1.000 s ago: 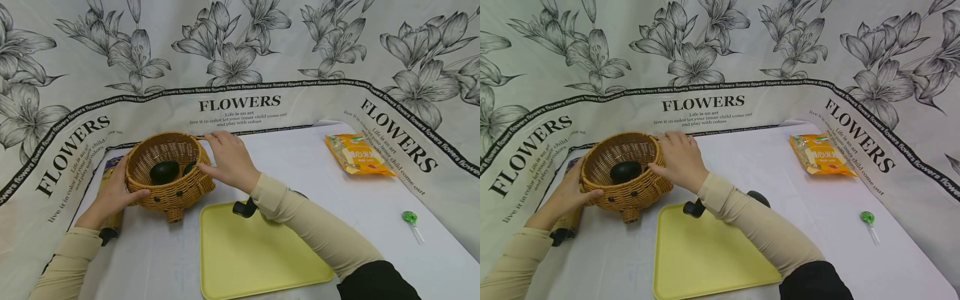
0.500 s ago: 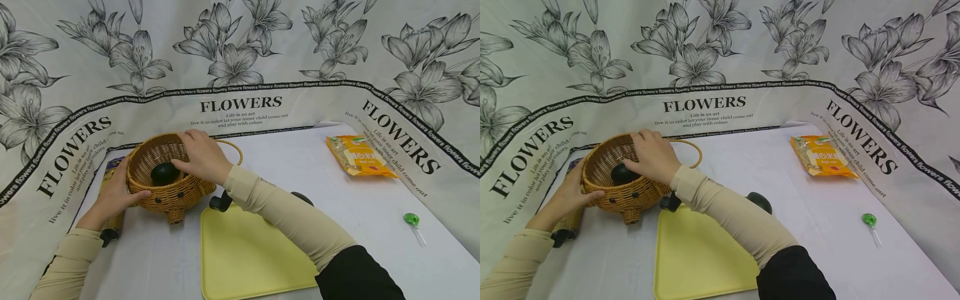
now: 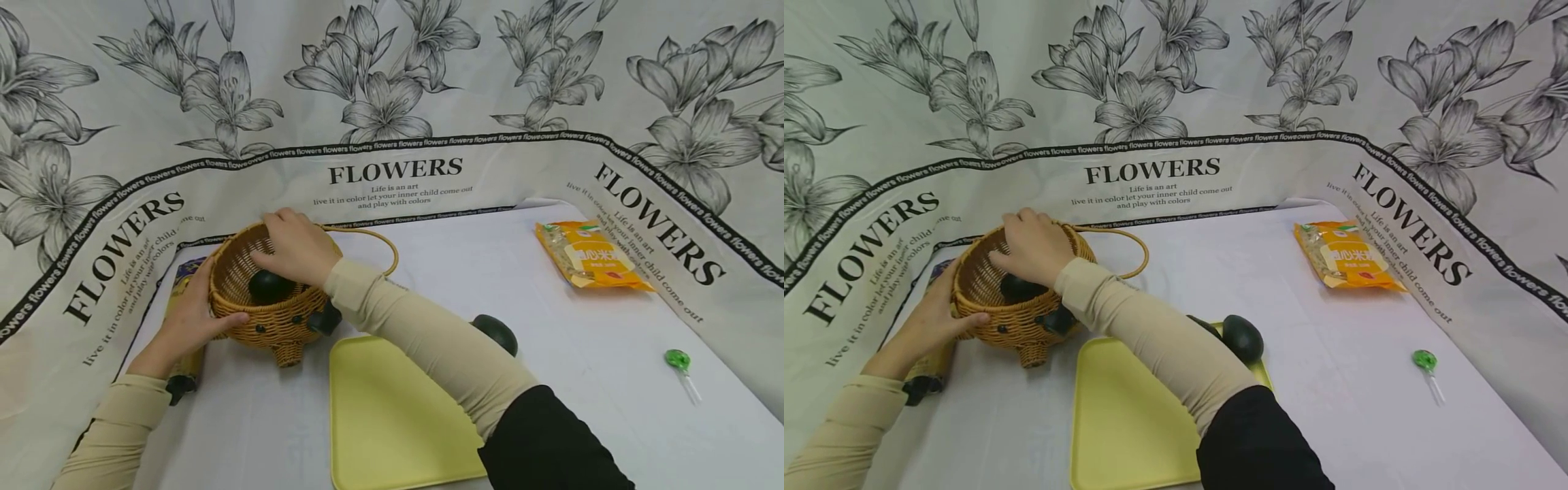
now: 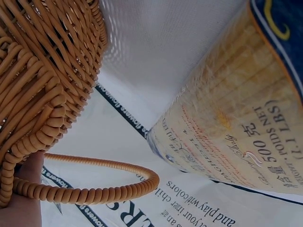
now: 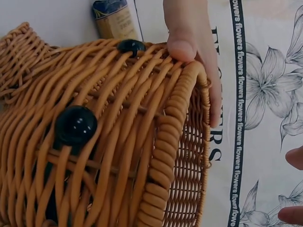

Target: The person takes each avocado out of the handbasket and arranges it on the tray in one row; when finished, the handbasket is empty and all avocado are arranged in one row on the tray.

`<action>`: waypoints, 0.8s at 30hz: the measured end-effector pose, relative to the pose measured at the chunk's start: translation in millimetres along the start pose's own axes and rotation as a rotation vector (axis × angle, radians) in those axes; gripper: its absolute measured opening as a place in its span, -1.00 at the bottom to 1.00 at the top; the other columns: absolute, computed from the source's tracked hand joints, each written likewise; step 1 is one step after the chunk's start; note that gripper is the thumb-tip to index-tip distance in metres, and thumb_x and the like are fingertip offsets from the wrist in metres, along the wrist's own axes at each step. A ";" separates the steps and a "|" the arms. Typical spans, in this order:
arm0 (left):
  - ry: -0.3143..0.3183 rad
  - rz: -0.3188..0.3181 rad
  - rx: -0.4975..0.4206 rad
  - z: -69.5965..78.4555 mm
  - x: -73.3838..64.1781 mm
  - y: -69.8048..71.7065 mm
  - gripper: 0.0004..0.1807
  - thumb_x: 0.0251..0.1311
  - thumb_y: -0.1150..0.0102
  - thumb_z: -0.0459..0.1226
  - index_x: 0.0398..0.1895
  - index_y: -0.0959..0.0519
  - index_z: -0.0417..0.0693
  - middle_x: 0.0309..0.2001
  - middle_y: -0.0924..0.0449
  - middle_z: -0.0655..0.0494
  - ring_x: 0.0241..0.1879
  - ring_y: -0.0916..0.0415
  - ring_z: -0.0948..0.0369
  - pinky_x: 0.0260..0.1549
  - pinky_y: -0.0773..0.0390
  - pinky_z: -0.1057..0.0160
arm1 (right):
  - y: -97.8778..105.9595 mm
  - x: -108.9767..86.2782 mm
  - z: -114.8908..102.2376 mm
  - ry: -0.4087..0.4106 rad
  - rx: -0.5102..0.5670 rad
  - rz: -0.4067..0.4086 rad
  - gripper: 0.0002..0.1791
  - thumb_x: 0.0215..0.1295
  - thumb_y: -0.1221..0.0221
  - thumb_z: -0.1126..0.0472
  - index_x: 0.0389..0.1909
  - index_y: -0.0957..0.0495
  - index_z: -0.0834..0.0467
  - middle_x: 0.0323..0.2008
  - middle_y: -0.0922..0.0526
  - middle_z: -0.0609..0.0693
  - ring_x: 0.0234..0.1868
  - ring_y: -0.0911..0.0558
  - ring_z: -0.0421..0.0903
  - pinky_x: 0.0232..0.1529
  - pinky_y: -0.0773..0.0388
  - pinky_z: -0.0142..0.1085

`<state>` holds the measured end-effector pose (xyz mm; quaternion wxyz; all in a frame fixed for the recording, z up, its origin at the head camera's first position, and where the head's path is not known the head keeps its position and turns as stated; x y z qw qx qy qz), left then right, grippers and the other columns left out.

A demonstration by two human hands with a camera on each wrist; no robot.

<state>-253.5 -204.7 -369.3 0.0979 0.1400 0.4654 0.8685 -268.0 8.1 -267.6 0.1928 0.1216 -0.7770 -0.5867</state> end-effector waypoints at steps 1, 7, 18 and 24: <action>0.001 -0.002 0.001 -0.1 0.0 0.1 0.27 -0.04 -0.34 0.09 0.50 0.39 0.03 0.47 0.15 -0.29 0.33 -0.04 -0.37 0.14 -0.18 -0.44 | -1.1 2.3 -0.2 -0.007 0.001 -0.009 -0.25 0.29 -0.01 -0.23 0.41 -0.17 0.05 0.31 -0.36 0.00 0.26 -0.42 -0.11 0.21 -0.47 -0.29; 0.002 -0.001 0.000 0.6 0.5 0.1 0.28 -0.04 -0.34 0.09 0.50 0.39 0.01 0.47 0.16 -0.29 0.33 -0.03 -0.38 0.14 -0.17 -0.44 | -6.5 14.7 -0.2 -0.036 0.006 -0.053 -0.28 0.31 0.01 -0.22 0.40 -0.19 0.06 0.29 -0.38 0.02 0.22 -0.47 -0.07 0.17 -0.51 -0.27; 0.015 0.004 0.027 1.8 -0.8 0.4 0.29 -0.05 -0.34 0.11 0.50 0.38 -0.02 0.47 0.15 -0.32 0.33 -0.03 -0.39 0.15 -0.16 -0.44 | -18.0 31.2 3.0 -0.061 0.047 -0.091 -0.31 0.32 -0.01 -0.18 0.37 -0.23 0.11 0.22 -0.43 0.05 0.18 -0.48 -0.04 0.20 -0.47 -0.26; 0.005 0.007 -0.001 1.7 0.3 -1.1 0.28 -0.05 -0.35 0.09 0.51 0.37 0.00 0.48 0.16 -0.28 0.35 -0.01 -0.36 0.17 -0.15 -0.43 | -18.2 38.0 4.1 -0.060 0.071 -0.102 -0.39 0.34 0.00 -0.14 0.29 -0.31 0.11 0.16 -0.46 0.06 0.10 -0.52 -0.04 0.08 -0.55 -0.25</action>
Point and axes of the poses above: each hand's wrist, its own x-axis towards the middle knuckle, its own y-axis out of the back of the hand, z = x × y, the point moved 2 cm from there along x, towards the middle knuckle
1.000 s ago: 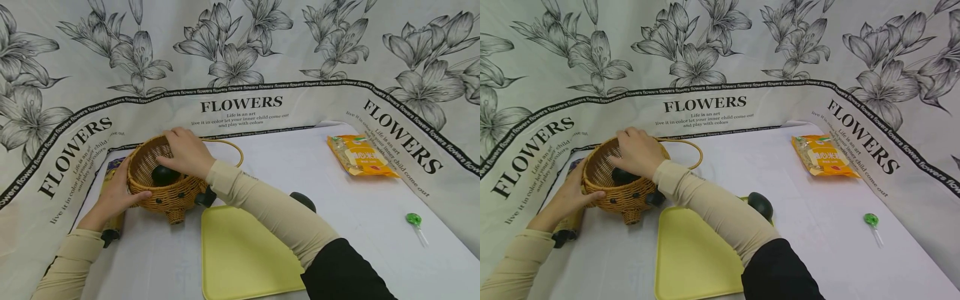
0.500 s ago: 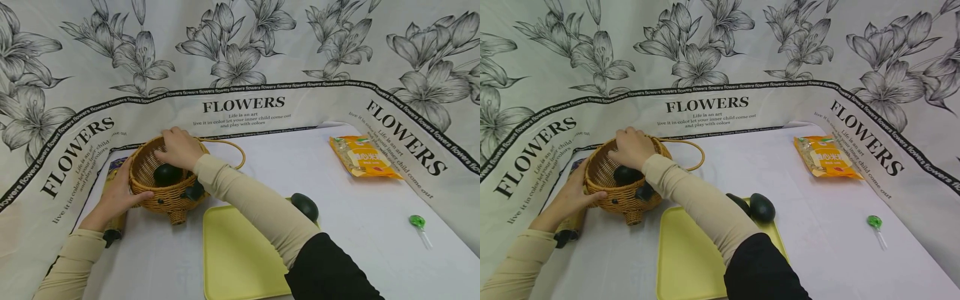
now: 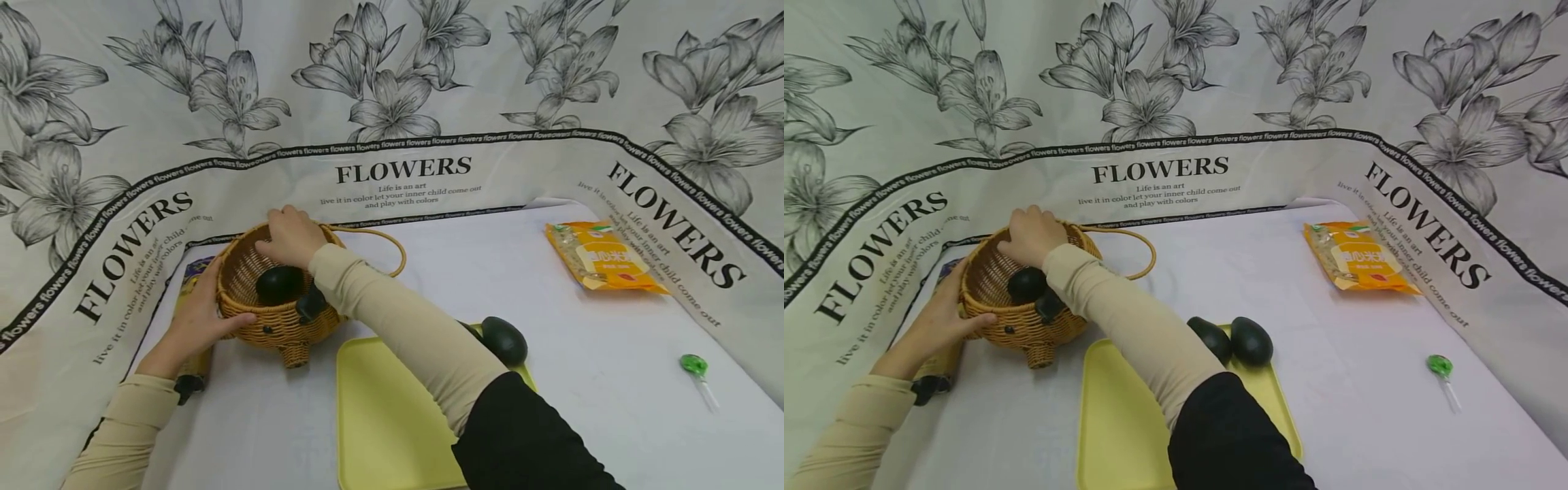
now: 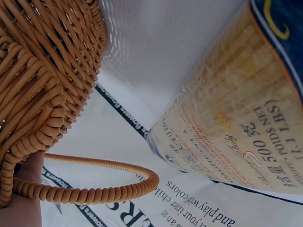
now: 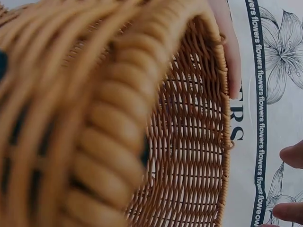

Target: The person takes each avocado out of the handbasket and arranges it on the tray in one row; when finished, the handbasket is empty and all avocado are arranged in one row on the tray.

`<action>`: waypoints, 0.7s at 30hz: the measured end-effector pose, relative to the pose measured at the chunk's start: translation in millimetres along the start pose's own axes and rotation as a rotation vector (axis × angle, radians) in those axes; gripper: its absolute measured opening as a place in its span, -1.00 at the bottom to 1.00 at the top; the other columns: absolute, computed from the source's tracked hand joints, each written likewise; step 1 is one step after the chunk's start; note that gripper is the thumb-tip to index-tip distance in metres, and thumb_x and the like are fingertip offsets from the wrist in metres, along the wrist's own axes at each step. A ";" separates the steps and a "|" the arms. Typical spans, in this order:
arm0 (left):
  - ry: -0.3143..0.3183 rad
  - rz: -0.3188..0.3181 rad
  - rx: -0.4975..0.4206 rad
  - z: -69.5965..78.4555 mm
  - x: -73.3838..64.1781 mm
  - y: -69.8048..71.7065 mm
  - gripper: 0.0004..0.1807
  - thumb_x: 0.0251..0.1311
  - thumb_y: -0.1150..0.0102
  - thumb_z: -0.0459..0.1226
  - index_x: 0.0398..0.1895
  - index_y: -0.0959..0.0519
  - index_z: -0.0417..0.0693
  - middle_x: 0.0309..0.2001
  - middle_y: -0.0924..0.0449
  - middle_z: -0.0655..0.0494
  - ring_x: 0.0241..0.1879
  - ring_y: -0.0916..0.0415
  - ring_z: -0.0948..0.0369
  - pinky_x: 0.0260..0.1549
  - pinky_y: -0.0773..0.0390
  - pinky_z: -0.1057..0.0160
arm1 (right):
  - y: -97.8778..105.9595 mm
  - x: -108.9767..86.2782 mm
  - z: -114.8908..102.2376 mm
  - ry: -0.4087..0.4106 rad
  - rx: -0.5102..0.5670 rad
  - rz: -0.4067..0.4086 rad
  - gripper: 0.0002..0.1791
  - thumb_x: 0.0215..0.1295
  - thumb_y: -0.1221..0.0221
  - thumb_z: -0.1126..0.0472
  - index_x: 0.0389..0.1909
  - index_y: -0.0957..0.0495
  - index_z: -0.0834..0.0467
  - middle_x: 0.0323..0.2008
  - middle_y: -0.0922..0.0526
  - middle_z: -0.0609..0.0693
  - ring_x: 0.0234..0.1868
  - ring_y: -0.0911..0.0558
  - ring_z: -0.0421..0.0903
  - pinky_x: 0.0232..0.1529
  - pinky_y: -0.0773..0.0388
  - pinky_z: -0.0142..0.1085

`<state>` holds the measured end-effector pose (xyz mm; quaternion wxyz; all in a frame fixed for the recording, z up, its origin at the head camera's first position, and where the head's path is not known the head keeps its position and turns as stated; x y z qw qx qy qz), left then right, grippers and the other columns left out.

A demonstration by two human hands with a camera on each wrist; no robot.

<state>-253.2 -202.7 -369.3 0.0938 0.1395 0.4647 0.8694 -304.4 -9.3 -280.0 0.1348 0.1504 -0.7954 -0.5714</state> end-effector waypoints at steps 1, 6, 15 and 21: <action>-0.003 -0.001 -0.009 -0.3 0.1 0.0 0.28 -0.05 -0.35 0.08 0.51 0.37 0.01 0.48 0.17 -0.27 0.36 0.00 -0.36 0.17 -0.15 -0.43 | 0.1 1.9 -0.4 -0.001 0.005 -0.002 -0.41 0.34 0.00 -0.14 0.27 -0.33 0.11 0.15 -0.46 0.06 0.09 -0.52 -0.04 0.06 -0.55 -0.25; -0.004 -0.006 -0.034 -1.9 0.6 0.9 0.28 -0.06 -0.38 0.06 0.51 0.37 0.05 0.50 0.19 -0.21 0.38 0.03 -0.32 0.21 -0.13 -0.40 | -1.8 13.2 -1.5 -0.019 0.015 0.001 -0.52 0.36 0.01 -0.11 0.16 -0.40 0.09 0.10 -0.47 0.04 0.06 -0.52 -0.04 0.05 -0.54 -0.24; -0.010 -0.008 -0.030 -0.3 0.0 3.8 0.28 -0.05 -0.37 0.06 0.51 0.37 0.03 0.50 0.22 -0.23 0.37 0.02 -0.34 0.19 -0.14 -0.42 | -2.3 26.8 -3.8 -0.040 0.030 -0.011 -0.69 0.36 0.00 -0.08 -0.11 -0.48 0.05 -0.03 -0.50 0.01 -0.09 -0.53 -0.07 -0.12 -0.55 -0.26; -0.011 0.000 -0.039 -2.0 1.6 -0.1 0.28 -0.07 -0.39 0.05 0.51 0.35 0.07 0.50 0.18 -0.20 0.38 0.02 -0.31 0.22 -0.12 -0.39 | 4.5 35.2 -1.0 -0.013 0.012 0.029 -0.77 0.37 0.02 -0.01 -0.29 -0.45 0.06 -0.13 -0.50 0.01 -0.19 -0.49 -0.09 -0.22 -0.50 -0.27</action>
Point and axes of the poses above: each hand's wrist, its own x-axis towards the middle knuckle, its own y-axis out of the back of the hand, z = x × y, the point moved 2 cm from there along x, towards the middle knuckle
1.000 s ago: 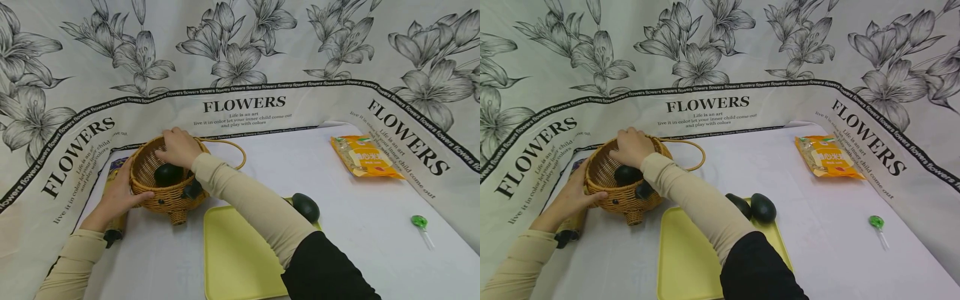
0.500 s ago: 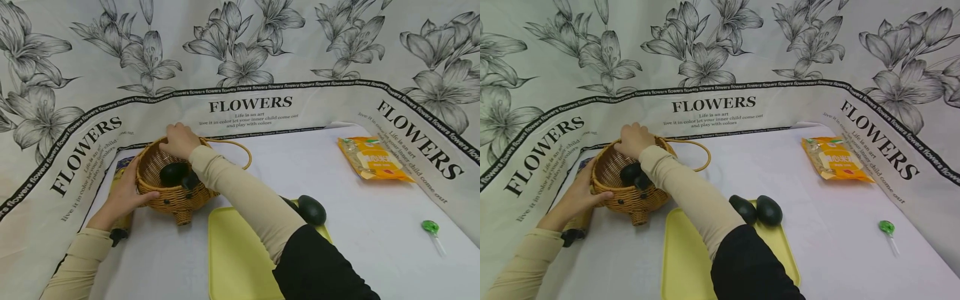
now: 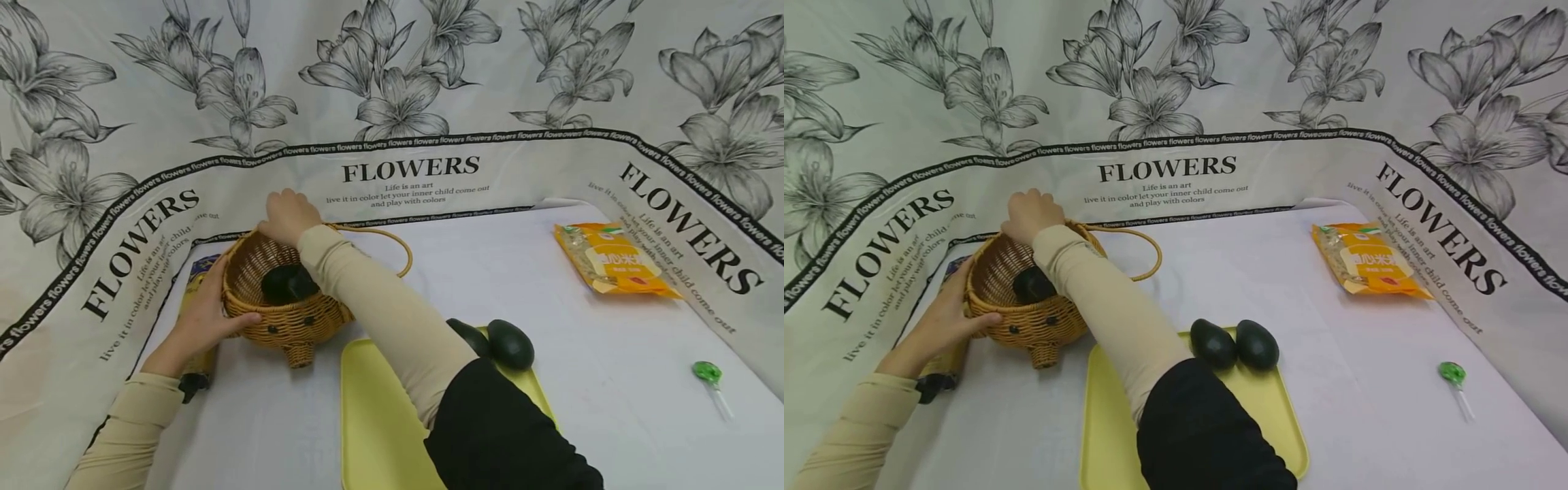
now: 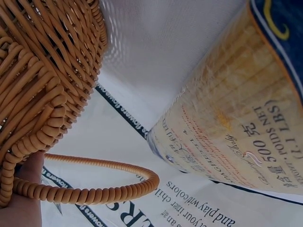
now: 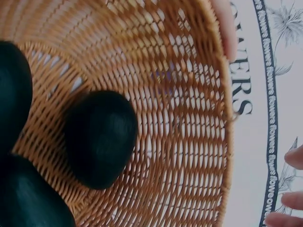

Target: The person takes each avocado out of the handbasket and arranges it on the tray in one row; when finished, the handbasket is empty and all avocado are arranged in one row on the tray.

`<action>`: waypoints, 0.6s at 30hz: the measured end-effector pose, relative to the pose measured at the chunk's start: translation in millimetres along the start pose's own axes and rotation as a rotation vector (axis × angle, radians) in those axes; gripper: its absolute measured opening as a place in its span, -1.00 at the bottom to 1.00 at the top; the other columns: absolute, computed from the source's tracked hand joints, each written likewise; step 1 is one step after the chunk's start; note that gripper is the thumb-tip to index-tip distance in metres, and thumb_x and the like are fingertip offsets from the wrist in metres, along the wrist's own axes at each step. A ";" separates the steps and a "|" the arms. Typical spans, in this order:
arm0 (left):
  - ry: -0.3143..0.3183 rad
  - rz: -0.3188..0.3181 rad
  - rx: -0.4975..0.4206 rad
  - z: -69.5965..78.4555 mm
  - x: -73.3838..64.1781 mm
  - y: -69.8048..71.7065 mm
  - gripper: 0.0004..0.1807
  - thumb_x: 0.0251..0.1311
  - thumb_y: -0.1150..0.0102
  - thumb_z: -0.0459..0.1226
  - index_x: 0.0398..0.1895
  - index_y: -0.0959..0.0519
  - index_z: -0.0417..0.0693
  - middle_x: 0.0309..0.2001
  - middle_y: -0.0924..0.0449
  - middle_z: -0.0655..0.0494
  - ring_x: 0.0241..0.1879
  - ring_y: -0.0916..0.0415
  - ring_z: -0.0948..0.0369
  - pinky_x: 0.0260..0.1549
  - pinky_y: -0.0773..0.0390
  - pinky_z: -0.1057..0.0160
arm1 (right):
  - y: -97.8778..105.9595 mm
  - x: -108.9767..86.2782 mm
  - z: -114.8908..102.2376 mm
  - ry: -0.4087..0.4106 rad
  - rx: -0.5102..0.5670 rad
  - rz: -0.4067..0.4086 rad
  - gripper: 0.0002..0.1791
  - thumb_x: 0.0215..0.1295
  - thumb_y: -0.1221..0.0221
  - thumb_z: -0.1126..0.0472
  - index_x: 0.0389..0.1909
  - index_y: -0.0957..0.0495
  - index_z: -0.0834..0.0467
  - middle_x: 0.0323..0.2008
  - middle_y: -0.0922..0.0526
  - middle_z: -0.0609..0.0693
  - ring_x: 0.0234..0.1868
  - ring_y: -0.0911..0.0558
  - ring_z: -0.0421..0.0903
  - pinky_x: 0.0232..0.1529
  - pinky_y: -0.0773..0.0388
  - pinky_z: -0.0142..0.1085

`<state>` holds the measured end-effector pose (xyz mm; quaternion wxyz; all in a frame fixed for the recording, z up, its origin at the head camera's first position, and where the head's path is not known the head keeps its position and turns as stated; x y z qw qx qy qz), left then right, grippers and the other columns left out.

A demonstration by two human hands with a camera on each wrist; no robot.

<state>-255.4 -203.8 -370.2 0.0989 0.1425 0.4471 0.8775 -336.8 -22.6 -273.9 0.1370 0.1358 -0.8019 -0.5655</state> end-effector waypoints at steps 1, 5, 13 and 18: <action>0.002 0.002 0.002 -1.3 0.3 0.1 0.28 -0.07 -0.39 0.06 0.51 0.35 0.07 0.50 0.18 -0.20 0.39 0.02 -0.31 0.23 -0.11 -0.39 | -0.3 1.7 0.1 0.007 -0.006 0.004 -0.77 0.37 0.02 -0.01 -0.31 -0.45 0.06 -0.16 -0.49 0.00 -0.21 -0.47 -0.10 -0.24 -0.50 -0.28; 0.007 0.002 0.020 -4.0 1.1 -1.2 0.29 -0.08 -0.38 0.08 0.51 0.35 0.01 0.49 0.19 -0.23 0.38 0.02 -0.32 0.22 -0.12 -0.39 | -4.9 6.8 1.4 0.019 -0.029 0.016 -0.78 0.37 0.02 0.03 -0.38 -0.43 0.06 -0.21 -0.48 0.00 -0.25 -0.44 -0.11 -0.30 -0.48 -0.28; 0.011 0.000 0.032 -2.4 0.7 -0.5 0.30 -0.08 -0.38 0.09 0.50 0.35 -0.06 0.49 0.22 -0.24 0.38 0.05 -0.33 0.23 -0.11 -0.40 | -16.5 11.3 -5.0 0.028 -0.049 0.005 -0.77 0.37 0.00 0.01 -0.22 -0.52 0.06 -0.18 -0.53 -0.02 -0.21 -0.53 -0.11 -0.25 -0.57 -0.29; 0.020 -0.005 0.038 -3.4 0.1 0.5 0.30 -0.08 -0.37 0.09 0.50 0.36 -0.06 0.50 0.24 -0.23 0.39 0.06 -0.33 0.22 -0.11 -0.40 | -27.1 15.9 -8.1 0.046 -0.095 -0.003 -0.73 0.37 -0.01 -0.03 -0.13 -0.54 0.05 -0.13 -0.56 -0.03 -0.14 -0.56 -0.11 -0.16 -0.59 -0.29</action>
Point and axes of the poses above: each hand's wrist, its own x-axis towards the middle knuckle, its own y-axis out of the back of the hand, z = x × y, the point moved 2 cm from there along x, towards the middle knuckle
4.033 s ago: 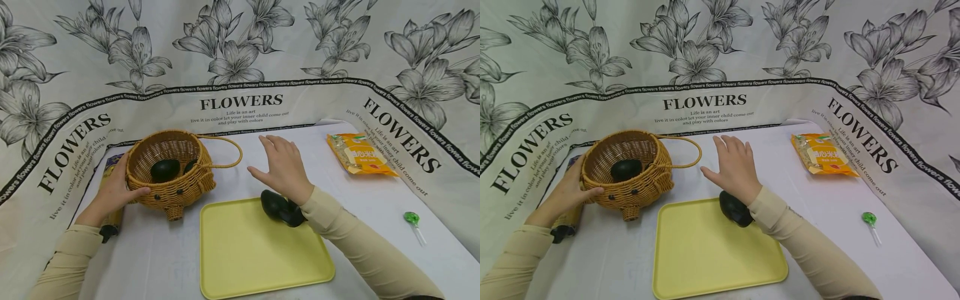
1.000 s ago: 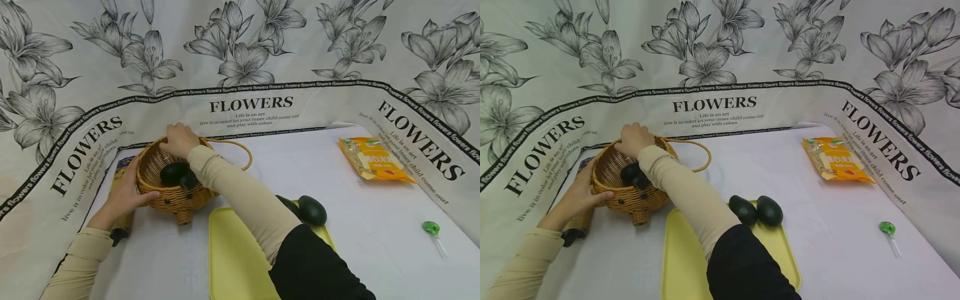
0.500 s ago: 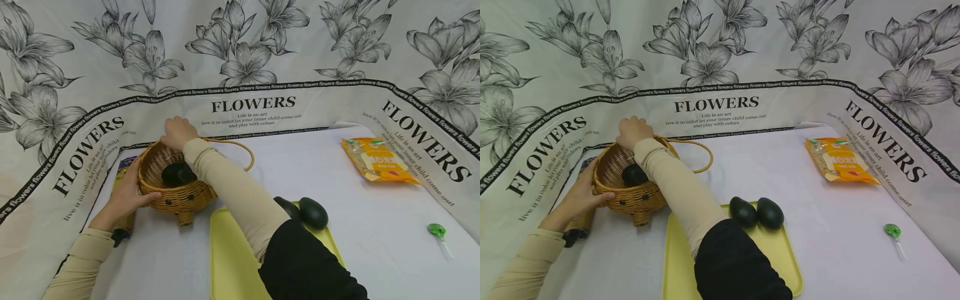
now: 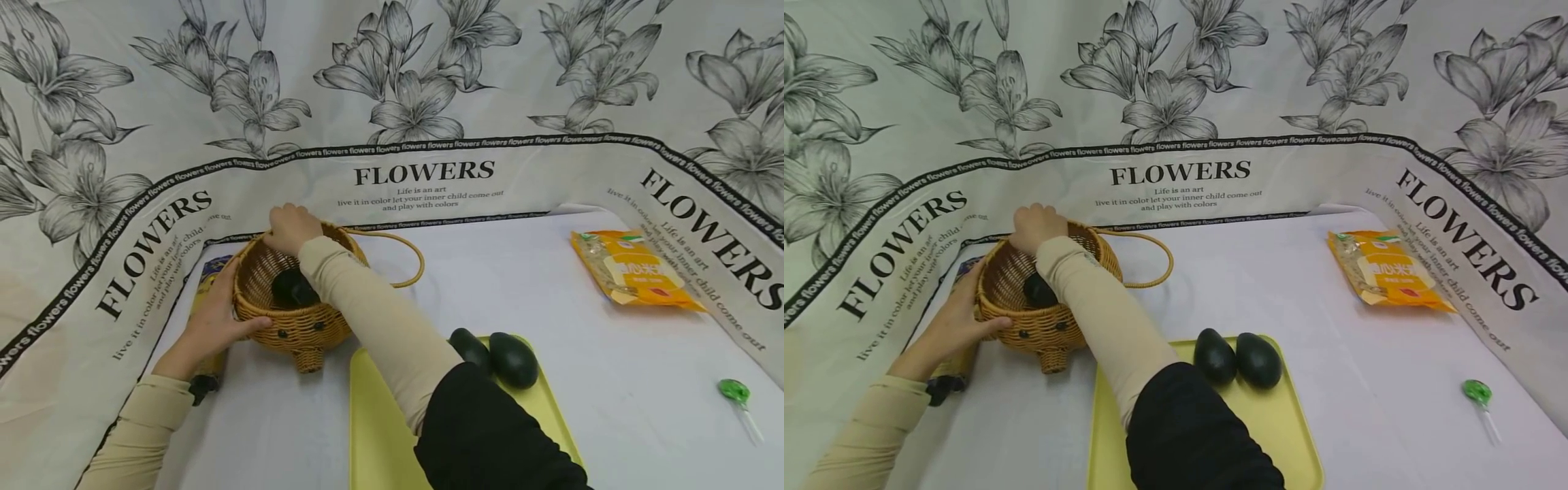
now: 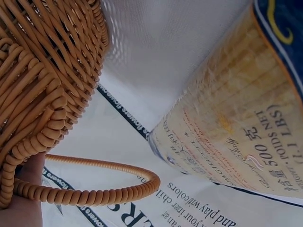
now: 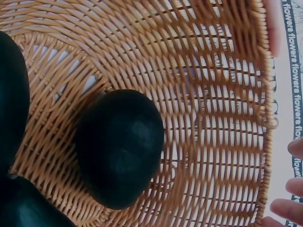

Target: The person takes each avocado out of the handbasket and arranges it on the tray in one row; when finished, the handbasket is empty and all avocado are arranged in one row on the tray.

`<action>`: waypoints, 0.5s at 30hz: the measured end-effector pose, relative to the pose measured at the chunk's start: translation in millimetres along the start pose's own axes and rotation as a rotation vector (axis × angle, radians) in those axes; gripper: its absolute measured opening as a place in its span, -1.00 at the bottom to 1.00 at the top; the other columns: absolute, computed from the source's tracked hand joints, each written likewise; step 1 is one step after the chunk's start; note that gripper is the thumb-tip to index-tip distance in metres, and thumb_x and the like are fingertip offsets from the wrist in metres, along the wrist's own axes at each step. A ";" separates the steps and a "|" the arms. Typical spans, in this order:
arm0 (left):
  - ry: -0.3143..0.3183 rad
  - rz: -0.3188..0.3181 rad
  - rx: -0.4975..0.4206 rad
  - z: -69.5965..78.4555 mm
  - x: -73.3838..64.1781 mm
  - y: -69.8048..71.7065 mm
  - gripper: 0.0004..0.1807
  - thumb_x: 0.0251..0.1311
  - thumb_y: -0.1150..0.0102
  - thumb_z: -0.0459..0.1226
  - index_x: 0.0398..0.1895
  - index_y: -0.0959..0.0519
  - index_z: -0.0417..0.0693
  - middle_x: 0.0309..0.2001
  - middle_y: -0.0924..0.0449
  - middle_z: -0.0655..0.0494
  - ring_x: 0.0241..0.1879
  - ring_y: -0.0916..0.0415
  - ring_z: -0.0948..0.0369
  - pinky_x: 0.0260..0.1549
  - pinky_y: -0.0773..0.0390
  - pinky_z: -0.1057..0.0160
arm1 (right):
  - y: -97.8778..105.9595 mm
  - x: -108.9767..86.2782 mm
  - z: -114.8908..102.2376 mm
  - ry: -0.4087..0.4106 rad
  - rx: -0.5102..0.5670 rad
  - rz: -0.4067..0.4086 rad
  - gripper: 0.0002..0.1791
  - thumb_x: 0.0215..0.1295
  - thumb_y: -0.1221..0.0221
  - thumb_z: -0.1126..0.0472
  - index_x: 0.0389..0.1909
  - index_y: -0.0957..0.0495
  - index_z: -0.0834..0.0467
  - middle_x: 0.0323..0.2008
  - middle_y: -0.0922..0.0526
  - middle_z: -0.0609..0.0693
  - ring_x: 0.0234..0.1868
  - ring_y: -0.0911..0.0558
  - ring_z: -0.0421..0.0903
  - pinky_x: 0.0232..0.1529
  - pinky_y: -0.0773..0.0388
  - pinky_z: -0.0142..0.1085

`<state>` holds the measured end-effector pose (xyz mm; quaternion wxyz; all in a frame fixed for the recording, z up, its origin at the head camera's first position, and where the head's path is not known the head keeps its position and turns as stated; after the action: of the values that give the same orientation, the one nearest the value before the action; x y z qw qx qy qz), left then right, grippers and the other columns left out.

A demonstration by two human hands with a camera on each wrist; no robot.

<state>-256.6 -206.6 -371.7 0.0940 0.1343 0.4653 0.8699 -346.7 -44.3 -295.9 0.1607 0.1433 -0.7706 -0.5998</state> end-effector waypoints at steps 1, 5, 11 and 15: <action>0.002 -0.001 0.003 -0.1 0.0 -0.4 0.30 -0.08 -0.37 0.10 0.50 0.36 -0.07 0.50 0.24 -0.23 0.39 0.06 -0.33 0.22 -0.12 -0.40 | -2.3 0.3 0.4 0.001 -0.016 0.002 -0.72 0.37 -0.02 -0.04 -0.11 -0.53 0.04 -0.12 -0.56 -0.03 -0.12 -0.55 -0.11 -0.13 -0.59 -0.29; 0.007 -0.002 0.008 -0.7 -0.1 -1.4 0.31 -0.09 -0.37 0.11 0.50 0.35 -0.08 0.50 0.25 -0.22 0.39 0.07 -0.32 0.23 -0.11 -0.40 | -9.5 1.4 2.6 0.017 -0.095 0.046 -0.73 0.36 -0.03 -0.07 -0.17 -0.56 0.01 -0.12 -0.57 -0.05 -0.08 -0.52 -0.11 -0.09 -0.55 -0.28; -0.009 0.011 0.012 -2.0 0.1 -0.9 0.31 -0.10 -0.39 0.10 0.51 0.35 -0.04 0.50 0.22 -0.21 0.39 0.06 -0.32 0.21 -0.13 -0.40 | -17.9 1.4 5.5 0.005 -0.085 -0.014 -0.68 0.32 -0.07 -0.11 -0.09 -0.55 -0.01 -0.15 -0.61 -0.08 -0.22 -0.58 -0.16 -0.26 -0.59 -0.33; -0.015 0.011 0.017 -2.5 0.1 -0.6 0.31 -0.10 -0.39 0.10 0.51 0.36 -0.03 0.50 0.23 -0.21 0.39 0.06 -0.32 0.19 -0.13 -0.42 | -25.6 -1.0 7.2 -0.036 -0.046 -0.141 -0.67 0.33 -0.05 -0.11 -0.04 -0.55 -0.03 -0.17 -0.64 -0.11 -0.30 -0.61 -0.19 -0.34 -0.55 -0.34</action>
<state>-257.5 -208.1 -373.5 0.0915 0.1441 0.4713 0.8653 -348.1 -43.7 -322.5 0.1074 0.1828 -0.7473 -0.6298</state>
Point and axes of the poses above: each hand's wrist, its own x-axis towards the middle knuckle, its own y-axis out of the back of the hand, z = x × y, the point moved 2 cm from there along x, towards the middle knuckle
